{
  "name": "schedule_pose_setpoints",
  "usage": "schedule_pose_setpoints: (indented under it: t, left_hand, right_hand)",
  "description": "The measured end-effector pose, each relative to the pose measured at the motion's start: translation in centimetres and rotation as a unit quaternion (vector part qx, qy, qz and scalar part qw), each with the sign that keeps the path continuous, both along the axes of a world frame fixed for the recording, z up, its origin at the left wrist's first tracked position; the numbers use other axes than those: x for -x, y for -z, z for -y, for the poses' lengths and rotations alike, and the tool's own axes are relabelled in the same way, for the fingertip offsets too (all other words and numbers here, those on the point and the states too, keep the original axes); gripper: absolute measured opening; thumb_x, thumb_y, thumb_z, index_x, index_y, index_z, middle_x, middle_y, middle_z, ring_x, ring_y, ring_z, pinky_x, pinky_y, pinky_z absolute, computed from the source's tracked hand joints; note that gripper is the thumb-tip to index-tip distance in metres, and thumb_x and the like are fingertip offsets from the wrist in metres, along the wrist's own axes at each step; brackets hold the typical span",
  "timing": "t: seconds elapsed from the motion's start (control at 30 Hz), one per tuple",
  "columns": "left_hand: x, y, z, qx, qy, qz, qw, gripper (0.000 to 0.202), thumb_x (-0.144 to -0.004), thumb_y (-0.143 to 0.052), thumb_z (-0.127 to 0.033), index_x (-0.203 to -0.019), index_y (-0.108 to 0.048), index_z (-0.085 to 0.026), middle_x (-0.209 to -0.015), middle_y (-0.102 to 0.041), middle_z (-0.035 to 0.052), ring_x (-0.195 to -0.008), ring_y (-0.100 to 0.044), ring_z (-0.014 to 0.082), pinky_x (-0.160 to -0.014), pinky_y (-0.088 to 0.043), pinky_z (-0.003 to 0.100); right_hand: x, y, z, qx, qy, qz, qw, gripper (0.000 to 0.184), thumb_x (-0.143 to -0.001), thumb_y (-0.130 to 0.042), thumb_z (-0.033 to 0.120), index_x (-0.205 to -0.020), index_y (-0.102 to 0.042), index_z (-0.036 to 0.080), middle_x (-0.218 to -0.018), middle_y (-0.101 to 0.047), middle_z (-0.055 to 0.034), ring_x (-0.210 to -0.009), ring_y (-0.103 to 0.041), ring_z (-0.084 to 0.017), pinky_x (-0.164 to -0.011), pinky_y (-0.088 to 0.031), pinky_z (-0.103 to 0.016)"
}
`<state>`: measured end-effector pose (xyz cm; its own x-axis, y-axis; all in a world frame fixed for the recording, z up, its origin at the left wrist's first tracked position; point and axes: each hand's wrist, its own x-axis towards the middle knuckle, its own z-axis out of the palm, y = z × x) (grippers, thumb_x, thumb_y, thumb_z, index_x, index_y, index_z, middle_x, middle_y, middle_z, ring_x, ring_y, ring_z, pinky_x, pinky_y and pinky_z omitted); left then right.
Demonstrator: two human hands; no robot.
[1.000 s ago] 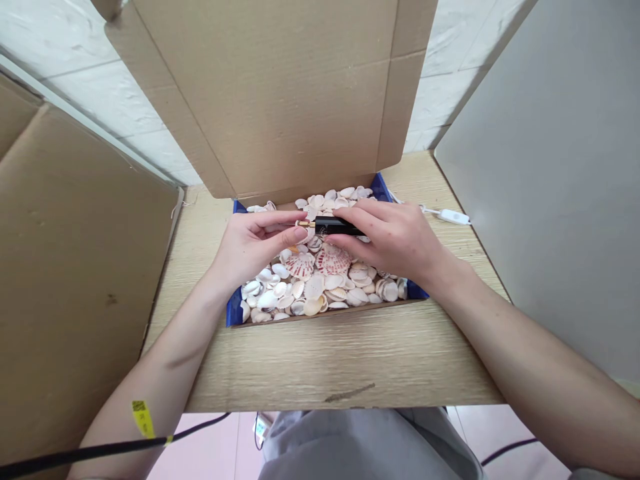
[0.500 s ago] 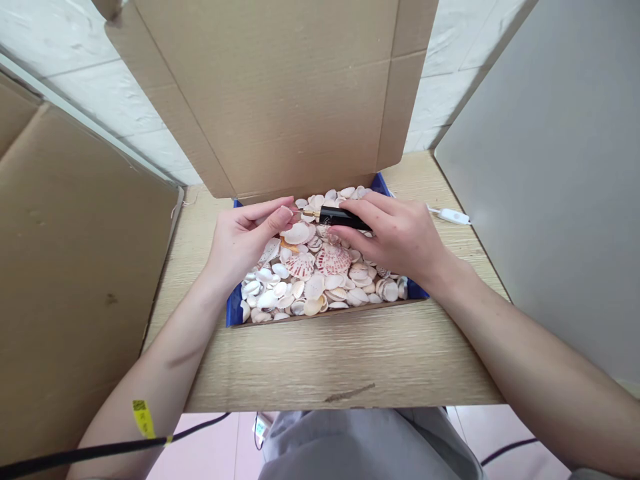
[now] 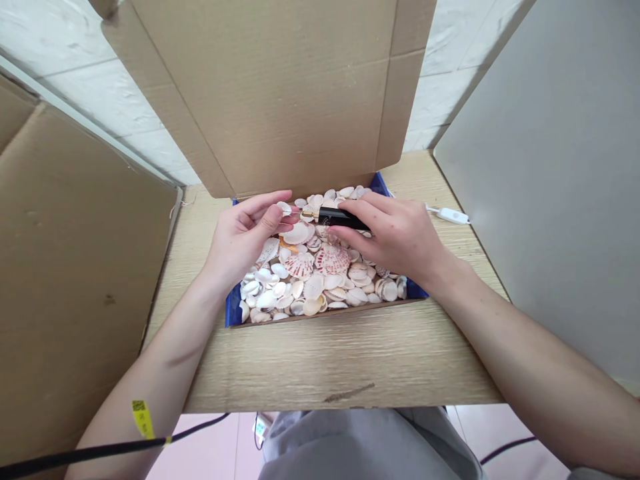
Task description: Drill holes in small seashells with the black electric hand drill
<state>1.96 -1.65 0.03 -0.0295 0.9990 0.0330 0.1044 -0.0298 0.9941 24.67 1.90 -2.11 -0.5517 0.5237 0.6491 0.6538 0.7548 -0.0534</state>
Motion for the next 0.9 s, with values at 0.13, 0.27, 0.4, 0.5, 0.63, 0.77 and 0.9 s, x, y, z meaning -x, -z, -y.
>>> schedule_pose_setpoints:
  t: [0.13,0.27,0.4,0.5,0.63,0.77,0.9]
  left_hand:
    - [-0.15,-0.01,0.0,-0.007,-0.002,0.015,1.0,0.024,-0.083,-0.07,-0.034,-0.101,-0.073,-0.019,-0.091,-0.077,0.0051,-0.085,-0.073,0.0164,-0.082,-0.058,0.027]
    - [-0.18,0.16,-0.06,-0.019,-0.006,0.02,1.0,0.016,-0.084,-0.07,-0.031,-0.094,-0.075,-0.018,-0.087,-0.077,0.0028,-0.08,-0.073,0.0129,-0.08,-0.058,0.023]
    - [-0.11,0.26,-0.12,-0.017,-0.014,-0.001,1.0,0.018,-0.084,-0.07,-0.033,-0.093,-0.075,-0.019,-0.086,-0.076,0.0029,-0.079,-0.072,0.0136,-0.078,-0.058,0.024]
    - [-0.06,0.28,-0.15,-0.013,-0.016,-0.003,1.0,0.019,-0.083,-0.07,-0.035,-0.092,-0.076,-0.019,-0.083,-0.076,0.0028,-0.077,-0.072,0.0136,-0.077,-0.059,0.025]
    - [0.07,0.33,-0.18,-0.009,-0.011,0.01,1.0,0.014,-0.083,-0.071,-0.032,-0.089,-0.077,-0.021,-0.083,-0.076,0.0025,-0.073,-0.071,0.0125,-0.074,-0.059,0.023]
    - [0.22,0.46,-0.22,-0.008,-0.006,0.015,1.0,0.01,-0.083,-0.071,-0.03,-0.086,-0.078,-0.023,-0.087,-0.077,0.0024,-0.071,-0.07,0.0116,-0.072,-0.059,0.023]
    - [0.25,0.56,-0.27,-0.008,-0.011,0.015,1.0,0.011,-0.082,-0.071,-0.031,-0.085,-0.078,-0.022,-0.088,-0.077,0.0029,-0.069,-0.069,0.0114,-0.069,-0.059,0.022]
  right_hand:
    - [-0.05,0.11,-0.03,0.0,-0.001,0.0,1.0,0.033,-0.095,-0.051,0.045,-0.097,-0.066,0.016,-0.084,-0.069,-0.0027,-0.07,-0.062,-0.013,-0.055,-0.035,-0.027]
    - [0.0,0.13,0.0,0.012,0.005,0.007,1.0,0.034,-0.095,-0.049,0.046,-0.096,-0.065,0.016,-0.085,-0.069,-0.0029,-0.071,-0.062,-0.014,-0.055,-0.034,-0.027]
    - [0.05,0.16,0.0,0.007,0.002,0.003,1.0,0.034,-0.095,-0.05,0.046,-0.096,-0.066,0.016,-0.082,-0.068,-0.0028,-0.069,-0.059,-0.013,-0.055,-0.032,-0.027]
    - [0.06,0.2,0.0,0.005,-0.001,0.0,1.0,0.034,-0.095,-0.05,0.045,-0.096,-0.065,0.016,-0.081,-0.067,-0.0027,-0.068,-0.058,-0.013,-0.055,-0.032,-0.027]
    - [0.06,0.21,0.03,0.001,0.001,-0.001,1.0,0.033,-0.095,-0.05,0.045,-0.095,-0.065,0.016,-0.079,-0.066,-0.0021,-0.067,-0.058,-0.013,-0.055,-0.032,-0.027]
    - [0.07,0.18,0.03,-0.012,-0.002,-0.002,1.0,0.032,-0.094,-0.053,0.044,-0.094,-0.066,0.015,-0.078,-0.066,-0.0016,-0.066,-0.058,-0.013,-0.054,-0.033,-0.027]
    - [0.04,0.13,0.02,-0.014,-0.001,0.002,1.0,0.031,-0.093,-0.053,0.044,-0.094,-0.066,0.016,-0.078,-0.066,-0.0011,-0.067,-0.059,-0.013,-0.054,-0.034,-0.027]
